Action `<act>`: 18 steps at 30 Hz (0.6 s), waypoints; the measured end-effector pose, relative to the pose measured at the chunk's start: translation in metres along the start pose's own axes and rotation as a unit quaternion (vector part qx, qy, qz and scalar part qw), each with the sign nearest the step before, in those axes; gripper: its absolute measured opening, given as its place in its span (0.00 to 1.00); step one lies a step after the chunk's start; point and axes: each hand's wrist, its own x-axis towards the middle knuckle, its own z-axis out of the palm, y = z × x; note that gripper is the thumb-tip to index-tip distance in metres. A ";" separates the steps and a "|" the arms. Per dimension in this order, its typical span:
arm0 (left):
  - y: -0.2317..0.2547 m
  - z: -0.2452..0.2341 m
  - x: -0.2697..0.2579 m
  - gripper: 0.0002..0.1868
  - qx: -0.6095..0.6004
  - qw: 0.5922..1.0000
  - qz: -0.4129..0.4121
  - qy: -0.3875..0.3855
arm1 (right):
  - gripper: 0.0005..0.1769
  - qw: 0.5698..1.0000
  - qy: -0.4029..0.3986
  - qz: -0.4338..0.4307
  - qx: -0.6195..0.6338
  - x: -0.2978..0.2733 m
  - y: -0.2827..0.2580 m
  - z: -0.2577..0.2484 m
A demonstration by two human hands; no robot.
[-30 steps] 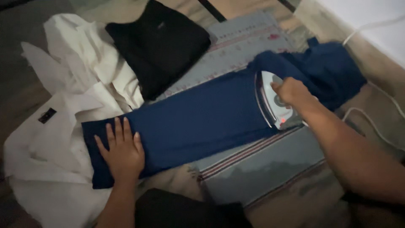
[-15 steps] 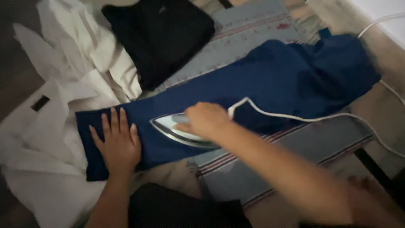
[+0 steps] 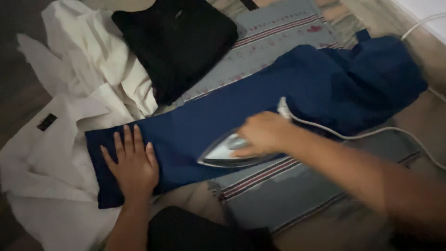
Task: The person irons a blue garment on a patterned mat using a white electric iron. They smooth the fabric with their hands and move the iron back and forth across the surface. A white shirt and a black garment are visible nearby on the floor.
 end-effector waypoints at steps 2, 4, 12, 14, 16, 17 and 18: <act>-0.001 -0.002 -0.001 0.30 -0.014 1.000 0.012 0.000 | 0.36 0.998 0.048 -0.046 0.008 0.018 -0.017 -0.004; -0.003 -0.003 -0.001 0.30 -0.018 1.000 0.019 0.001 | 0.35 0.994 0.081 -0.067 0.007 0.015 -0.016 0.001; -0.003 -0.003 -0.001 0.30 -0.012 1.000 0.014 -0.004 | 0.42 0.998 0.029 0.048 -0.030 -0.038 0.082 0.017; -0.002 -0.005 0.000 0.30 -0.010 1.000 0.010 0.000 | 0.42 0.997 0.022 0.054 -0.052 -0.039 0.081 0.017; 0.000 -0.007 0.001 0.29 -0.012 1.000 0.011 0.007 | 0.43 0.998 0.043 0.018 -0.038 -0.029 0.064 0.015; 0.000 -0.007 0.001 0.29 -0.013 1.000 0.012 0.012 | 0.43 0.998 0.055 0.000 -0.030 -0.020 0.051 0.012; 0.001 -0.007 0.002 0.29 -0.015 1.000 0.012 0.017 | 0.42 0.999 0.013 0.007 -0.042 -0.005 0.035 0.008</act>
